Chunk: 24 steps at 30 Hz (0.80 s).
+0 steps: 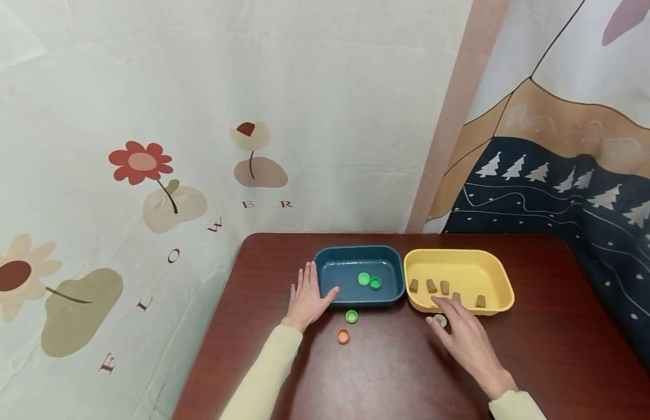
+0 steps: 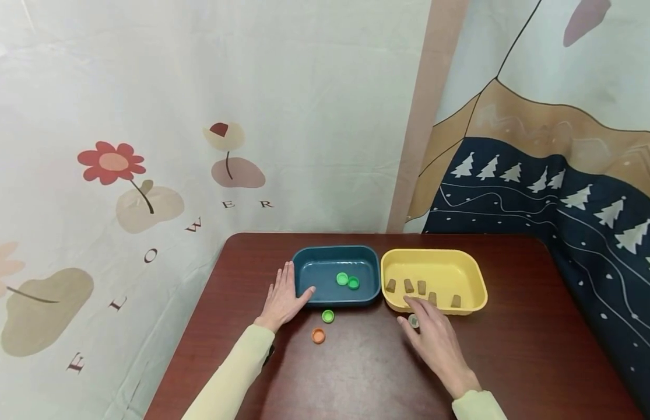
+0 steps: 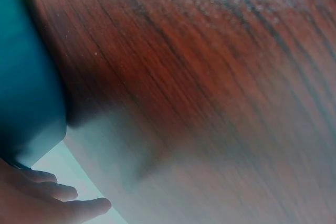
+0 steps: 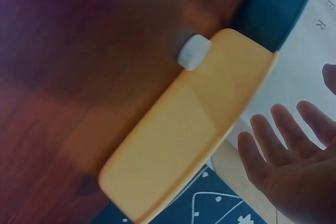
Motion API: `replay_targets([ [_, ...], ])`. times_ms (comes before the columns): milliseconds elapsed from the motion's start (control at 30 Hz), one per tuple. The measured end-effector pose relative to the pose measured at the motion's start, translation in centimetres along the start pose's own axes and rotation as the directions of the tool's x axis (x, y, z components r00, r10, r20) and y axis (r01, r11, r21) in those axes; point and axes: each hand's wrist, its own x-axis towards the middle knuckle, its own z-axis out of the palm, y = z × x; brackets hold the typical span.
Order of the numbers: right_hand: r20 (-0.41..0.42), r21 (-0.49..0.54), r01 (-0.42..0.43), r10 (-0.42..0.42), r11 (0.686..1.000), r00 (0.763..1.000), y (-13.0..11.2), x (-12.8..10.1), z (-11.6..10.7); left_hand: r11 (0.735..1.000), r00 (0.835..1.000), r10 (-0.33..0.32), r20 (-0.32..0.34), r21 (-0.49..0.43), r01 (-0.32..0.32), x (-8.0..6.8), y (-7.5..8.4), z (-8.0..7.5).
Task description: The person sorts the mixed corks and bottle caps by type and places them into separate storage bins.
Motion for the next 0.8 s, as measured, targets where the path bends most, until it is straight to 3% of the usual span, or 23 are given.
replay_targets([
  [500, -0.089, -0.117, 0.104, -0.115, 0.988, 0.989, 1.6, -1.7, 0.4, 1.000, 1.000, -0.012, 0.011, 0.003, 0.012, 0.0, 0.2, -0.1],
  [633, -0.042, -0.148, 0.088, -0.095, 0.985, 0.995, 1.6, -2.1, 0.4, 1.000, 1.000, -0.014, 0.008, 0.008, 0.014, 0.0, 0.1, 0.0],
  [800, 0.081, -0.183, 0.027, -0.013, 0.983, 0.997, 1.6, -2.4, 0.3, 1.000, 1.000, -0.012, 0.006, 0.013, 0.012, 0.0, 0.1, 0.0],
])
